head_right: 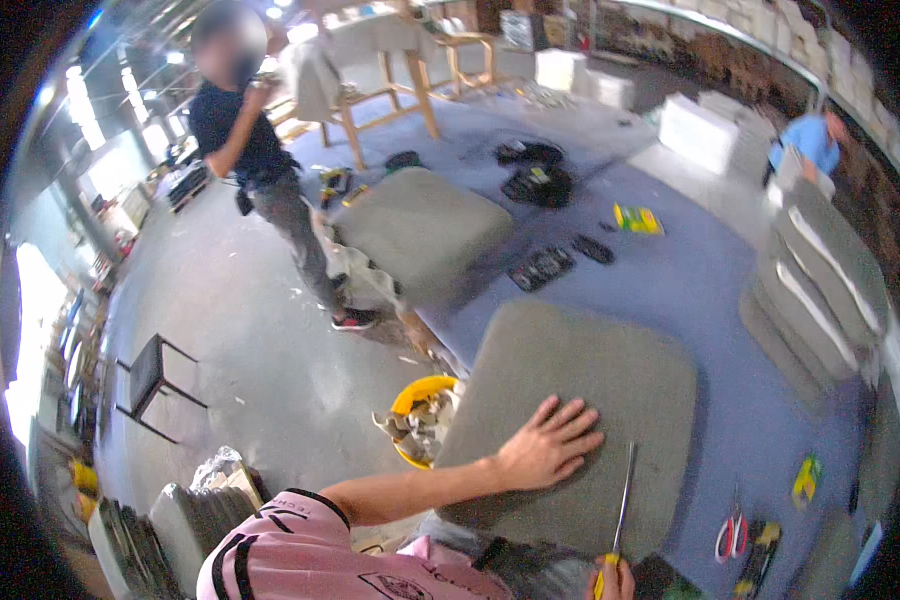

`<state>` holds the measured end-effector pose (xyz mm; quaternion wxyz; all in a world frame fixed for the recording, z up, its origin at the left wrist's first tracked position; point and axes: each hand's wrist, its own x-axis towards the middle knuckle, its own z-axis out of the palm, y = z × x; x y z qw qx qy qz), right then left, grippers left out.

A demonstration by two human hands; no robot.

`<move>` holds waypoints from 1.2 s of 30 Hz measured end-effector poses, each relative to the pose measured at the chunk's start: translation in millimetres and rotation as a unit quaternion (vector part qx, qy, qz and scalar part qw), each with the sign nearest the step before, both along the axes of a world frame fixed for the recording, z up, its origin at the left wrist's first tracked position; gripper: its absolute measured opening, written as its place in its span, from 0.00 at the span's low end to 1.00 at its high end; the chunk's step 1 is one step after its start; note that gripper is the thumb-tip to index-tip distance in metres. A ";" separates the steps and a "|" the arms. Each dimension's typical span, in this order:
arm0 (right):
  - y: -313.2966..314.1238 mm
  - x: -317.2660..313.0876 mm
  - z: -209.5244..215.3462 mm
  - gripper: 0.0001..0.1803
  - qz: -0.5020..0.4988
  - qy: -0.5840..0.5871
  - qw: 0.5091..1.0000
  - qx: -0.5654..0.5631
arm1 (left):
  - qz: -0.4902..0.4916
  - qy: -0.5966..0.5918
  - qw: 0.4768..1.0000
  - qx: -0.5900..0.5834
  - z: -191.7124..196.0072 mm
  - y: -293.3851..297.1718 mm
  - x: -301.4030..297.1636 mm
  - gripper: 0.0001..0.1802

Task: The person cuts a gray fabric cushion cover with a utility knife, trims edges with scissors, and staples the fabric to the cushion using a staple gun. They handle multiple cushions, stacking finished pieces on the table.

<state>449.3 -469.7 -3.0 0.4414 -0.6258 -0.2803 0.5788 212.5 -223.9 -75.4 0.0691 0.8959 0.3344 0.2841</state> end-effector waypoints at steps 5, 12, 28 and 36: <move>6.7 -2.4 -30.0 0.18 0.057 -0.053 0.996 -0.031 | 0.012 0.000 1.000 0.015 16.1 -8.1 -25.0 0.24; -26.1 8.3 -32.7 0.14 0.012 -0.204 0.978 0.036 | 0.005 0.017 1.000 -0.004 32.1 -5.1 -16.0 0.19; -18.5 94.8 47.8 0.29 0.105 -0.666 0.729 0.114 | -0.087 0.029 0.995 -0.029 31.8 -5.5 78.7 0.26; 6.9 122.4 78.2 0.30 0.213 -0.695 0.680 0.096 | -0.082 0.027 0.995 -0.047 32.1 -3.3 79.6 0.26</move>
